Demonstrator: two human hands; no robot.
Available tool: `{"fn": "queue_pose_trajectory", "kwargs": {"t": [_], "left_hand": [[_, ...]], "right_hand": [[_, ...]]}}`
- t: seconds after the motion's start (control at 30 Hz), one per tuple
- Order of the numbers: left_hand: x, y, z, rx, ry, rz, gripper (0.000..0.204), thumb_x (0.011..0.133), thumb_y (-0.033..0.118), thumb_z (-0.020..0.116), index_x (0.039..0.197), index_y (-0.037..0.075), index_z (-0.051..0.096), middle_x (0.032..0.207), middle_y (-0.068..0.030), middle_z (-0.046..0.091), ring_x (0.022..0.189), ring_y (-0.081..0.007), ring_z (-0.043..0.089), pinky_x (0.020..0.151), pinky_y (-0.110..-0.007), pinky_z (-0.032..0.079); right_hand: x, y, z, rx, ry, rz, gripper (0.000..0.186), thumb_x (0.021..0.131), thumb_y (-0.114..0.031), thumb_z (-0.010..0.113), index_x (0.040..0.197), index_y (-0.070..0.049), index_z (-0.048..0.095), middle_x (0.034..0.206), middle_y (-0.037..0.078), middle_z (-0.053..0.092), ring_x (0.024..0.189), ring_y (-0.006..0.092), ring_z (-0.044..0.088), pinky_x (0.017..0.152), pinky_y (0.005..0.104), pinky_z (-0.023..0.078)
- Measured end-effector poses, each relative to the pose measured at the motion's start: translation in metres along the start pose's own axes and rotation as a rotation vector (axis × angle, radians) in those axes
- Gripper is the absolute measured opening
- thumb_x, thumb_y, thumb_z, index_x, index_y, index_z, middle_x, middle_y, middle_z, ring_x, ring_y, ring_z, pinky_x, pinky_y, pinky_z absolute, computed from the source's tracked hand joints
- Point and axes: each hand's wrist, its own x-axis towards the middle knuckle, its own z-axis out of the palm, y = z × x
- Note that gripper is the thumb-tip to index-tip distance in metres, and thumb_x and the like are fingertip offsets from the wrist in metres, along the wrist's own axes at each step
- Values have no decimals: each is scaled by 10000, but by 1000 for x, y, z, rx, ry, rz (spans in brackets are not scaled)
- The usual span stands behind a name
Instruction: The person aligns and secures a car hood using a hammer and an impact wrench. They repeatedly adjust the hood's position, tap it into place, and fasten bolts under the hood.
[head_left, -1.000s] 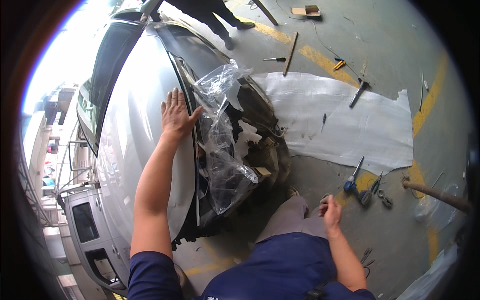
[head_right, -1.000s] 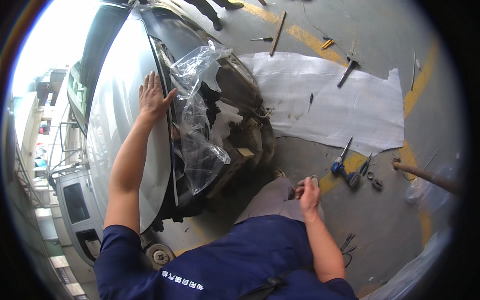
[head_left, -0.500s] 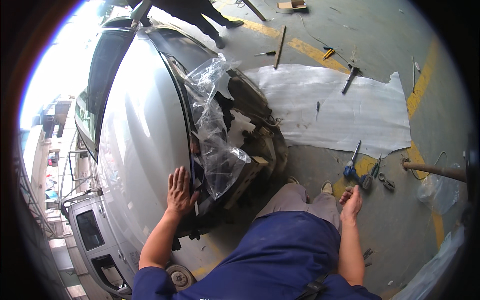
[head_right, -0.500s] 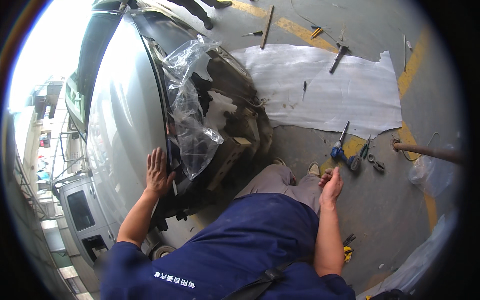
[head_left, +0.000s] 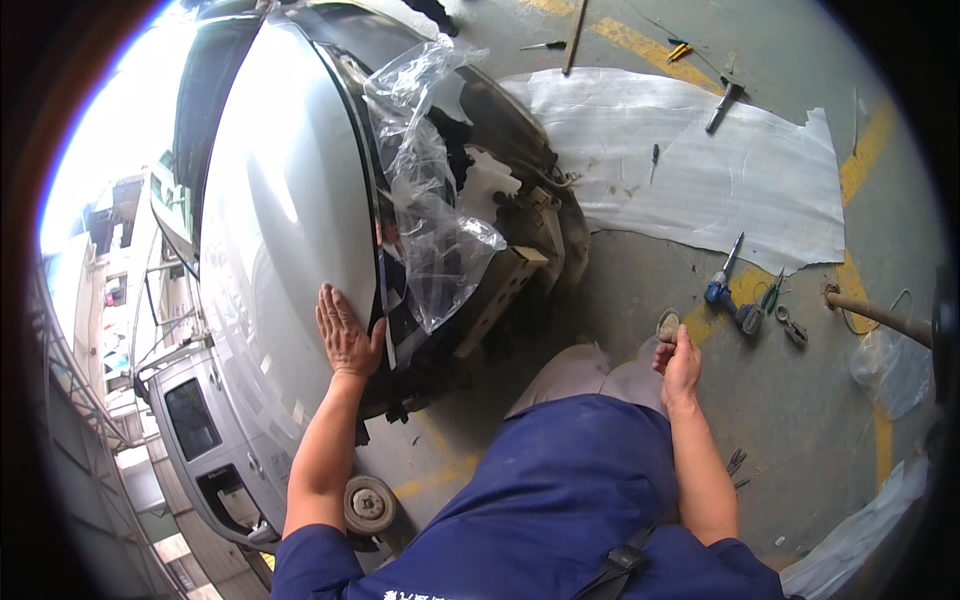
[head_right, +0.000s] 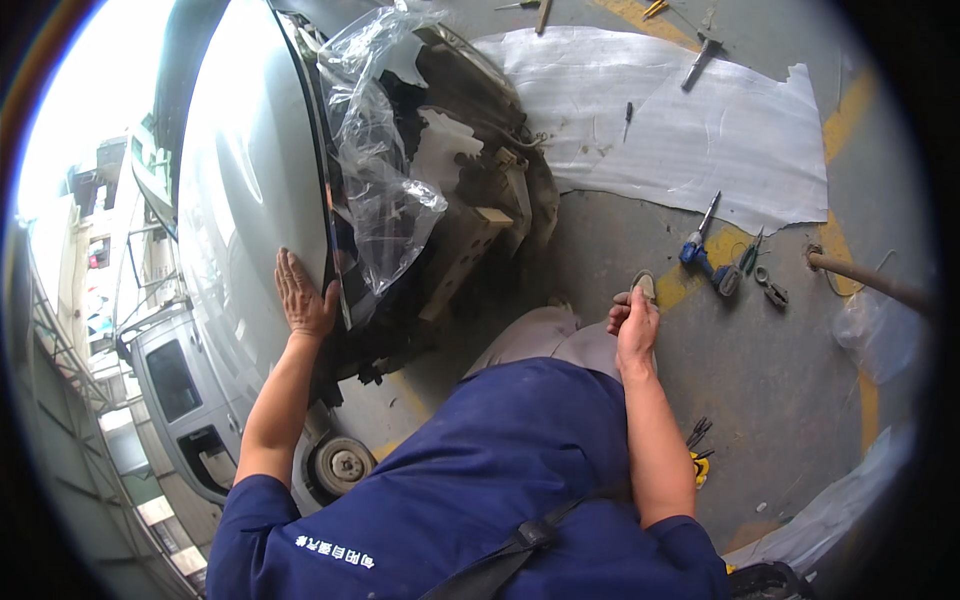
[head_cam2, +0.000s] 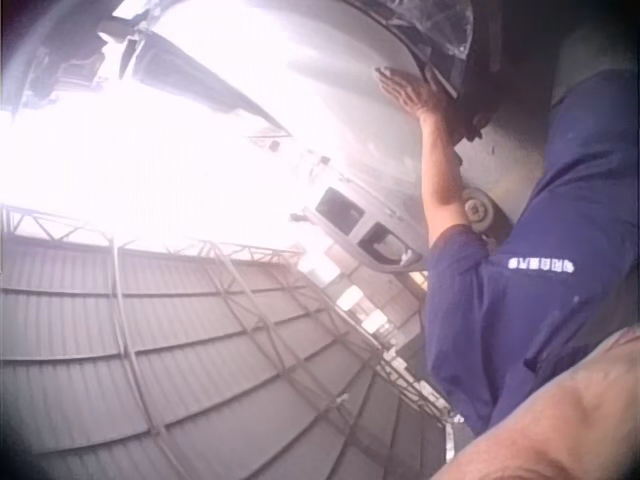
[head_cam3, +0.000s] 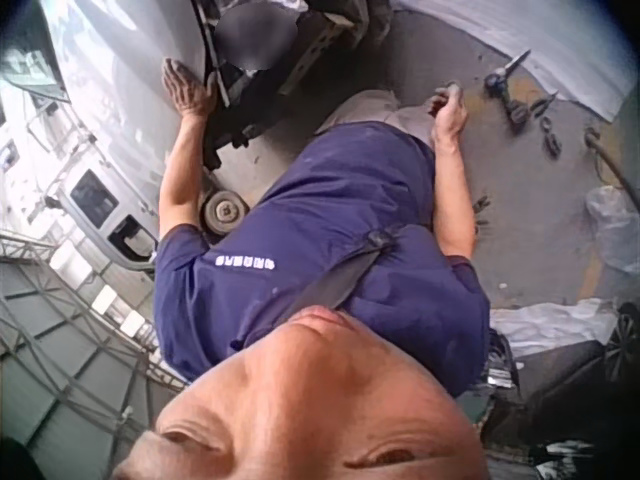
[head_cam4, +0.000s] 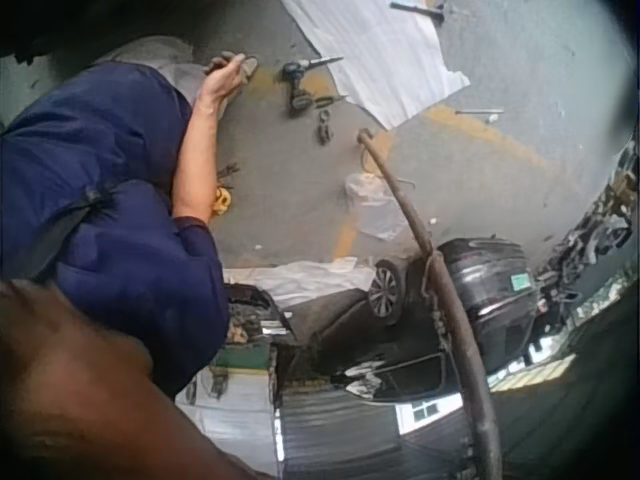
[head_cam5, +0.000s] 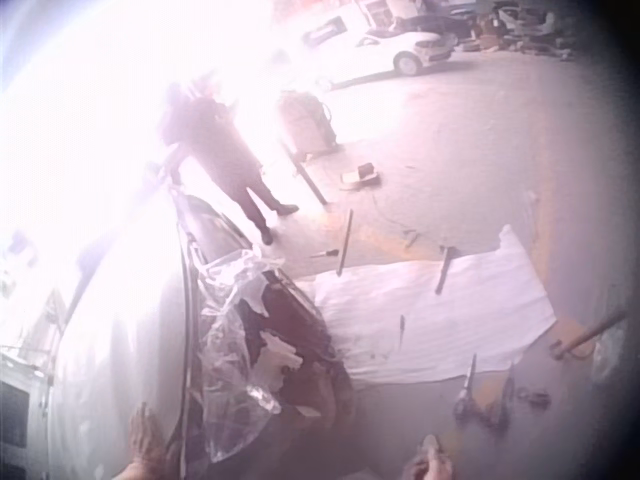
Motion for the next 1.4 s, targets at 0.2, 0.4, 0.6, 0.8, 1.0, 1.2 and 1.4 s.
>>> {"fn": "queue_pose_trajectory", "kwargs": {"t": [0.2,0.4,0.6,0.8,1.0,1.2,1.4], "left_hand": [[16,-10,12,-79,88,-5,939,952,571,508,1560,-79,207,1626,-292,228,1524,-434,194,1248,-507,119],[17,3,3,-65,118,-24,928,917,519,580,1535,-92,252,1612,-284,266,1524,-413,215,1249,-503,137],[-71,-3,-5,-19,-94,35,903,897,485,635,1527,-71,304,1625,-245,278,1531,-387,220,1250,-513,142],[-123,-50,-9,-79,-115,234,868,880,501,651,1506,-41,390,1628,-214,302,1533,-356,240,1253,-513,130],[-70,-52,-27,-98,-97,338,915,852,474,696,1518,-54,357,1617,-234,307,1526,-370,252,1251,-515,154],[-87,-55,-19,-44,-96,448,950,833,473,719,1518,-66,342,1613,-232,317,1525,-366,258,1245,-517,174],[-121,-84,-6,-32,-92,511,960,809,456,726,1512,-74,343,1593,-276,314,1508,-430,260,1238,-533,177]], "right_hand": [[8,11,-19,-20,132,-72,447,1045,-479,496,895,-88,650,683,-13,600,562,90,548,518,240,478],[-8,34,33,-60,-33,-117,418,1049,-456,498,904,-93,644,675,-3,597,540,95,528,504,252,460],[-55,26,97,-135,-180,-249,426,1072,-387,484,891,-37,646,683,9,587,585,87,533,515,235,444],[-84,29,135,-189,-230,-407,434,1071,-383,480,905,-19,647,693,7,581,609,75,527,544,229,444],[-123,76,157,-236,-258,-442,445,1071,-397,479,897,-24,650,694,5,581,610,68,522,548,226,441],[-136,160,136,-132,-219,-357,425,1072,-393,499,885,-46,660,688,1,580,606,58,524,543,221,437],[-137,177,103,163,74,-317,423,1063,-407,507,888,-52,656,693,2,592,594,79,522,531,228,429]]}}
